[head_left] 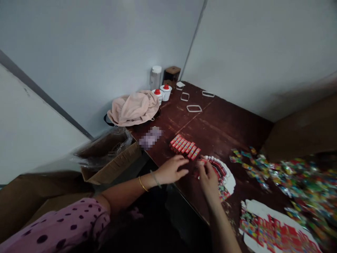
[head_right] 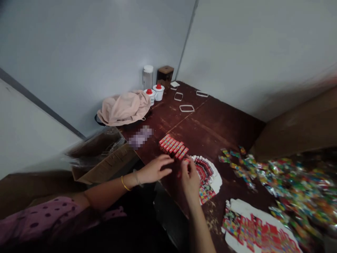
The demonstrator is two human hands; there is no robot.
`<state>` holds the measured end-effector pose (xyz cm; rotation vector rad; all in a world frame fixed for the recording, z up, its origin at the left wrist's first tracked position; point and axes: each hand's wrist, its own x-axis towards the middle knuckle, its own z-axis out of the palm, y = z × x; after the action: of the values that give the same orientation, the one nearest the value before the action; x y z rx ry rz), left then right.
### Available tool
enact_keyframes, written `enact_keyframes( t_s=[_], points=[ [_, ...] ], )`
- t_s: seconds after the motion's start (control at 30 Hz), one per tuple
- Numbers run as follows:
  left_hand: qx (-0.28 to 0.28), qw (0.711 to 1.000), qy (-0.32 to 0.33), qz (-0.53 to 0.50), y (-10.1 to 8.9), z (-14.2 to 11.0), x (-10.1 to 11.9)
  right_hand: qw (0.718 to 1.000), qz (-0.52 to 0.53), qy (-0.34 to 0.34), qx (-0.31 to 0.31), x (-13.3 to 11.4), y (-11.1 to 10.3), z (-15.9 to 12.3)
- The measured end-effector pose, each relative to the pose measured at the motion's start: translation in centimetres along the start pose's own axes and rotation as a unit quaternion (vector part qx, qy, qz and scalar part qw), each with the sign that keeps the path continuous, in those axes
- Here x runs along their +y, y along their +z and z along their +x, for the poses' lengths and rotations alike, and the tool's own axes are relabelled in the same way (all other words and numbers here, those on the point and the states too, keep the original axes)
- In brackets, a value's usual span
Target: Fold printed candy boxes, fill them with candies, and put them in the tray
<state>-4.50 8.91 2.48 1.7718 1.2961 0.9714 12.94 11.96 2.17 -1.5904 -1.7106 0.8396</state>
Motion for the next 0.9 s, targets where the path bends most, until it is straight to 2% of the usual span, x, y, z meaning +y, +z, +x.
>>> enact_keyframes(
  t_s=[0.07,0.1,0.13,0.17,0.27,0.37,0.5,0.6,0.67,0.8,0.9],
  points=[
    [0.088,0.990,-0.051,0.101,-1.9,3.4,-1.3,0.995,-0.092,0.041,0.014,0.4,-0.4,3.7],
    [0.113,0.978,-0.103,0.143,-2.7,5.2,-2.1,0.990,-0.125,0.058,0.009,0.6,-0.4,5.3],
    [0.112,0.967,-0.156,0.169,-3.4,6.8,-2.8,0.987,-0.145,0.069,0.002,0.6,-0.1,6.6],
    [0.103,0.963,-0.176,0.175,-3.9,8.1,-3.4,0.986,-0.151,0.072,-0.003,0.6,0.2,7.6],
    [0.072,0.968,-0.174,0.163,-4.3,9.7,-4.6,0.988,-0.145,0.059,0.001,0.3,1.2,8.3],
    [0.090,0.980,-0.115,0.137,-3.7,7.2,-5.2,0.991,-0.123,0.032,0.030,0.4,1.7,6.1],
    [0.171,0.985,-0.002,0.036,-1.9,1.8,-6.2,0.990,-0.012,-0.062,0.126,1.7,3.5,1.5],
    [0.199,0.980,-0.018,0.002,-0.5,-0.9,-6.2,0.985,0.023,-0.092,0.142,1.9,5.4,-0.8],
    [0.211,0.977,-0.027,0.008,-0.1,-1.8,-5.4,0.983,0.015,-0.098,0.154,1.5,5.8,-1.5],
    [0.205,0.978,-0.006,0.027,-0.6,-3.2,-3.9,0.979,-0.012,-0.120,0.163,0.5,4.8,-2.5],
    [0.186,0.982,-0.006,0.025,-0.6,-4.4,-4.3,0.985,0.037,-0.096,0.139,1.2,4.5,-3.9]
  ],
)
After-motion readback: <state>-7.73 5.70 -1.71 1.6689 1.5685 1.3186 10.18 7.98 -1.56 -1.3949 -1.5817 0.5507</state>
